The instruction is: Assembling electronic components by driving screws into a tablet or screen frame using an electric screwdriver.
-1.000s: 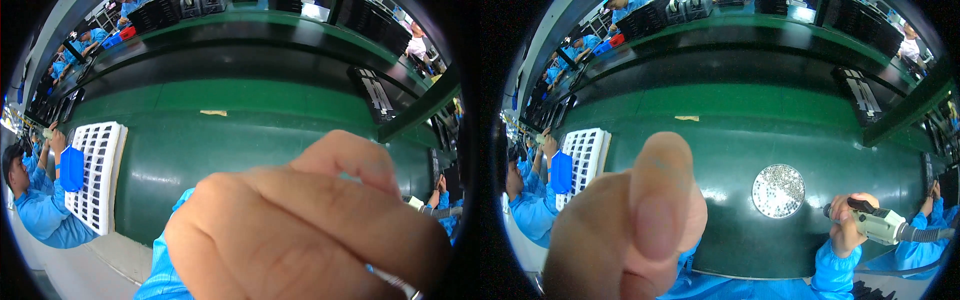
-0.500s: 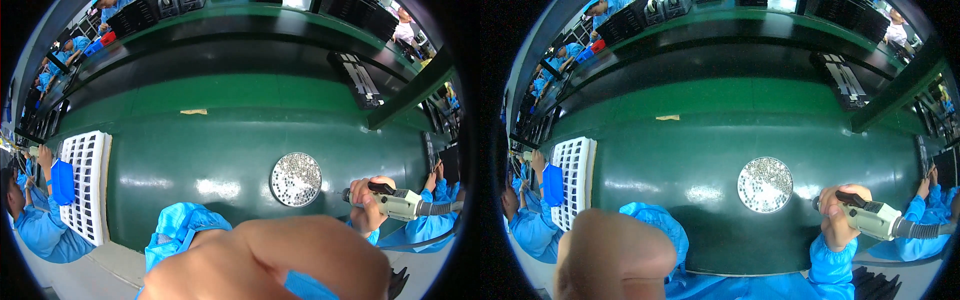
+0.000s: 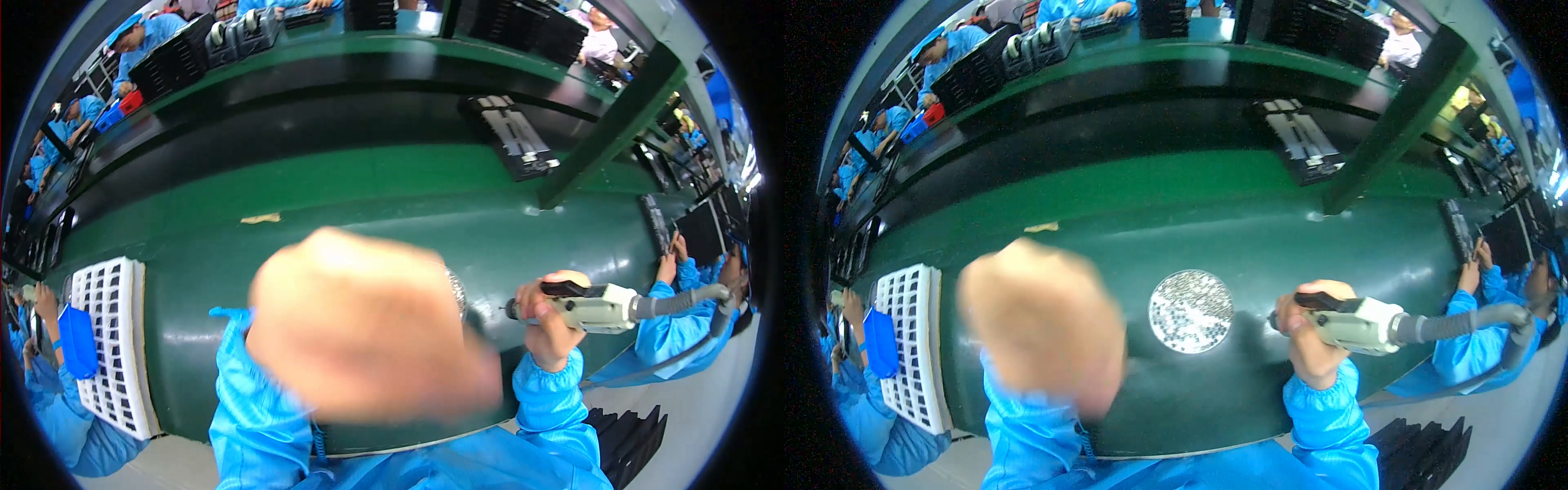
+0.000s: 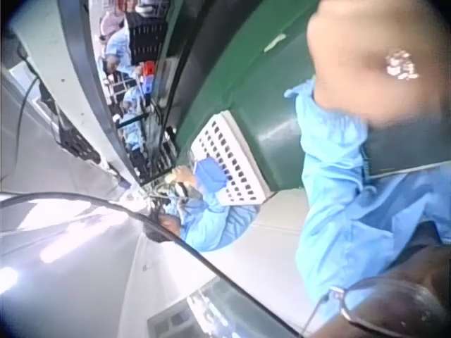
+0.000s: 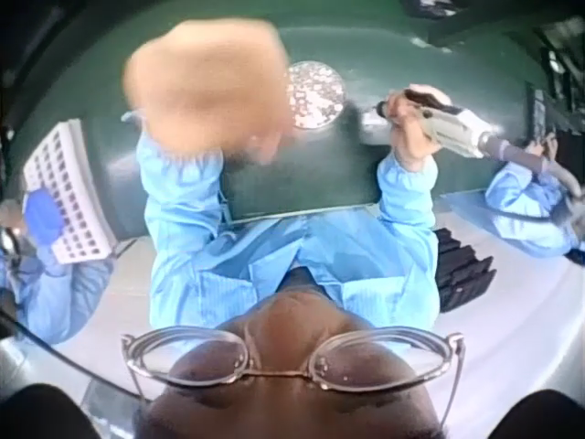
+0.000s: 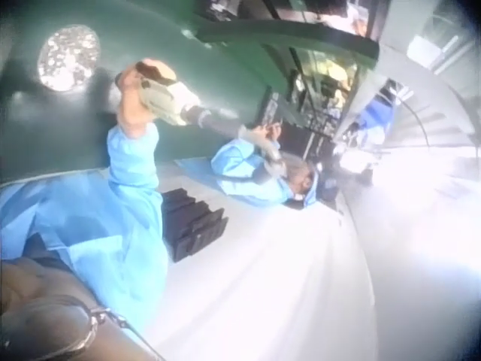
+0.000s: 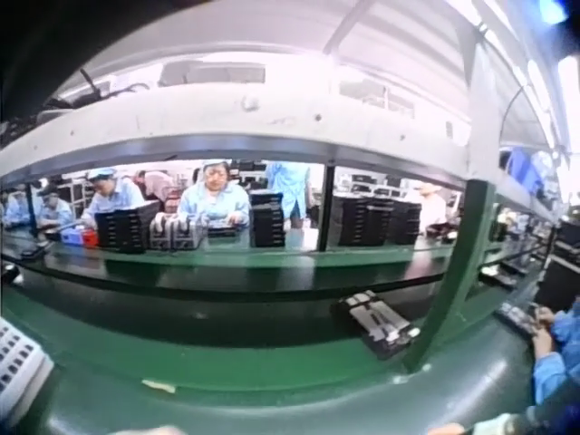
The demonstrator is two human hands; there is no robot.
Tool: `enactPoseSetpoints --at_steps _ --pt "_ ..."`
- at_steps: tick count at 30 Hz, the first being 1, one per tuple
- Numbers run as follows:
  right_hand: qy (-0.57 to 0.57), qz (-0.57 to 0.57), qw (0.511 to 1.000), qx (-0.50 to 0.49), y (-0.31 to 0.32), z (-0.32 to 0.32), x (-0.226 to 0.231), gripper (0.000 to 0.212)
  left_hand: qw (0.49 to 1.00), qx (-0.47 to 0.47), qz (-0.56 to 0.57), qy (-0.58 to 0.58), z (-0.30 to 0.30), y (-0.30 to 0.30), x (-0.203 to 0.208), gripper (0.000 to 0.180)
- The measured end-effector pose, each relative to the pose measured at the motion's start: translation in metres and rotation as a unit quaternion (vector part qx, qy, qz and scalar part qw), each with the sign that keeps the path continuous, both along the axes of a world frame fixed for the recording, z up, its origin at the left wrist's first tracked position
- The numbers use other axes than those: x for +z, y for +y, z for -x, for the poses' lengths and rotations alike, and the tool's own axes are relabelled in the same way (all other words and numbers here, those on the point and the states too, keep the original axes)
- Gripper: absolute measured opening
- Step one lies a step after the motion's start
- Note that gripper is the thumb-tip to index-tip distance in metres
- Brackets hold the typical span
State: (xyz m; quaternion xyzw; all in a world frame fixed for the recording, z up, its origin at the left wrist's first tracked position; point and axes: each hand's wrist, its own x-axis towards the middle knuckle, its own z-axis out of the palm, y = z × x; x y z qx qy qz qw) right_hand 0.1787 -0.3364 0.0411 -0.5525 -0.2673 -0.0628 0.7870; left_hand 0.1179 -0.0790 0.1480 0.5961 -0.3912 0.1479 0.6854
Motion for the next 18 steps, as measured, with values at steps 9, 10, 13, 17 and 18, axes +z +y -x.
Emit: enactPoseSetpoints --at_steps 9,10,13,17,18 --pt "0.042 -0.028 0.999 -0.006 -0.023 -0.015 -0.014 0.031 0.760 0.362 -0.538 0.031 -0.170 0.008 -0.144 0.023" --pt "0.001 0.036 0.998 -0.061 -0.026 -0.016 -0.019 0.029 0.766 0.350 -0.540 0.010 -0.188 -0.002 -0.148 0.023" --pt "-0.060 0.138 0.983 -0.102 -0.019 -0.019 -0.014 0.028 0.802 0.372 -0.467 -0.001 -0.241 -0.035 -0.164 0.051" --pt "0.069 0.134 0.987 -0.053 -0.018 -0.020 -0.020 0.028 0.831 0.339 -0.442 -0.006 -0.298 -0.091 -0.176 0.062" --pt "0.090 0.125 0.987 -0.047 -0.018 -0.019 -0.027 0.031 0.809 0.321 -0.493 -0.011 -0.307 -0.105 -0.170 0.068"
